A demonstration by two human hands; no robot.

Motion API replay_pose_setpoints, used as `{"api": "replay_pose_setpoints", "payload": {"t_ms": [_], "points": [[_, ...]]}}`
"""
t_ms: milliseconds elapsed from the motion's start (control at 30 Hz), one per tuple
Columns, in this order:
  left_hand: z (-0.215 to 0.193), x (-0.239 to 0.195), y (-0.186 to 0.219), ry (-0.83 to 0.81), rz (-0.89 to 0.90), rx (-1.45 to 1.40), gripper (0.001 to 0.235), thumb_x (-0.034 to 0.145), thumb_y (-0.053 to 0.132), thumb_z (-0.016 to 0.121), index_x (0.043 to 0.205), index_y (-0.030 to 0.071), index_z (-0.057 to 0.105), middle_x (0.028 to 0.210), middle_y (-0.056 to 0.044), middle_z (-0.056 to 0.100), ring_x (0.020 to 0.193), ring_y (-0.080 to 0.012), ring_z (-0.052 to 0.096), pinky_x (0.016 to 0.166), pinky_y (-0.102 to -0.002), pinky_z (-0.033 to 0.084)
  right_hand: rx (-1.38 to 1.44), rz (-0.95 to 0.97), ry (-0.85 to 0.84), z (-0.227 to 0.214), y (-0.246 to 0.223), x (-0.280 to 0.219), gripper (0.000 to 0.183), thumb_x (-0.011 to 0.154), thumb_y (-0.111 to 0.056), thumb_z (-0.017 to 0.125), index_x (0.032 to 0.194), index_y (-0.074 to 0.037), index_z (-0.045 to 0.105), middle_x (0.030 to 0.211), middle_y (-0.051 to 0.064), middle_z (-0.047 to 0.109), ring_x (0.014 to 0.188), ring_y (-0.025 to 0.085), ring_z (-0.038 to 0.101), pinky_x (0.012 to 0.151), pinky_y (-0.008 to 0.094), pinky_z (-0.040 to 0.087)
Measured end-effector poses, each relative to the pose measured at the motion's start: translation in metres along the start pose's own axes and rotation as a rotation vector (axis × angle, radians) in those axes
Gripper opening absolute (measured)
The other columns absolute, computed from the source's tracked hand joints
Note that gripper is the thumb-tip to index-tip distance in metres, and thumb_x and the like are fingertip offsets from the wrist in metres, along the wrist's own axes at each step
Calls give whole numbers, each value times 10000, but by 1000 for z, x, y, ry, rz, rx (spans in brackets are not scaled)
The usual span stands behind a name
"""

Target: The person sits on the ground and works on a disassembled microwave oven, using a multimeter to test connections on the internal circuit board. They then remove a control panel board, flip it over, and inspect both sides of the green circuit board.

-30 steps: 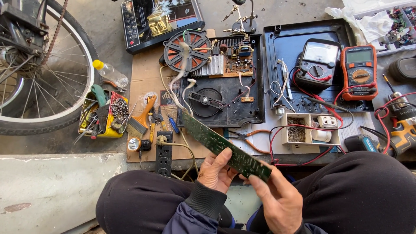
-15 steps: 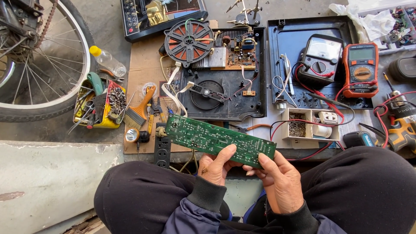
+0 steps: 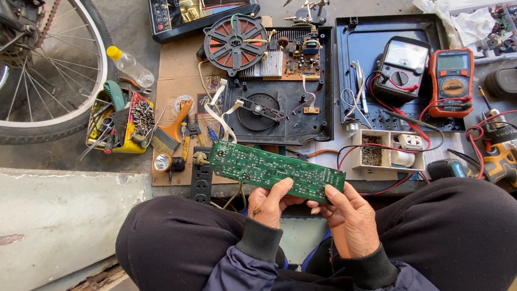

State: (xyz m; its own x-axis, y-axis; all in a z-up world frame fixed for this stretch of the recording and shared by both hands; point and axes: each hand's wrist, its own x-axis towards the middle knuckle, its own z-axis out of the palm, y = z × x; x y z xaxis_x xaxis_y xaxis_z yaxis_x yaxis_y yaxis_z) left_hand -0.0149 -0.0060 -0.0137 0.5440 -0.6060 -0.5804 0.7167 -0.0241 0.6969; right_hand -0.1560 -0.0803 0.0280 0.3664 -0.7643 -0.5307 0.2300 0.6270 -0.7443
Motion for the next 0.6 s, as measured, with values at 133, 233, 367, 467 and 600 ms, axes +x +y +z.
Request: {"api": "replay_pose_setpoints", "payload": {"t_ms": [133, 233, 367, 467, 600], "points": [[-10, 11, -16, 2, 10, 29, 302, 892, 191, 856, 783, -78, 773, 827, -186, 768, 761, -382, 771, 759, -512, 755, -7, 20, 10, -2, 1, 2, 354, 1039, -104, 658, 1337, 86, 684, 1117, 250, 759, 797, 372, 727, 717, 404, 575], [-10, 8, -12, 14, -20, 75, 310, 893, 201, 853, 749, -57, 757, 768, -160, 741, 750, -380, 783, 780, -505, 745, -2, 24, 13, -5, 5, 4, 329, 1043, -99, 657, 1315, 85, 679, 1095, 247, 748, 782, 376, 722, 686, 408, 559], [-15, 15, -20, 46, -5, 52, 239, 894, 175, 842, 860, -51, 773, 895, -167, 786, 875, -350, 777, 811, -497, 729, 0, 28, 17, -6, 7, 5, 332, 1054, -97, 645, 1325, 91, 678, 1098, 244, 741, 785, 374, 722, 678, 406, 556], [-16, 16, -20, 47, -4, 76, 216, 911, 186, 819, 970, -17, 777, 955, -148, 787, 925, -335, 773, 832, -489, 714, 5, 21, 12, -5, 8, 5, 326, 1057, -97, 643, 1319, 92, 681, 1104, 244, 747, 783, 367, 720, 674, 401, 558], [-16, 18, -22, 122, -7, -13, 176, 902, 142, 818, 959, -17, 769, 923, -135, 746, 919, -312, 737, 800, -474, 685, 2, 31, 16, -4, 6, 5, 338, 1064, -95, 631, 1341, 93, 671, 1142, 242, 734, 799, 364, 716, 670, 397, 550]]}}
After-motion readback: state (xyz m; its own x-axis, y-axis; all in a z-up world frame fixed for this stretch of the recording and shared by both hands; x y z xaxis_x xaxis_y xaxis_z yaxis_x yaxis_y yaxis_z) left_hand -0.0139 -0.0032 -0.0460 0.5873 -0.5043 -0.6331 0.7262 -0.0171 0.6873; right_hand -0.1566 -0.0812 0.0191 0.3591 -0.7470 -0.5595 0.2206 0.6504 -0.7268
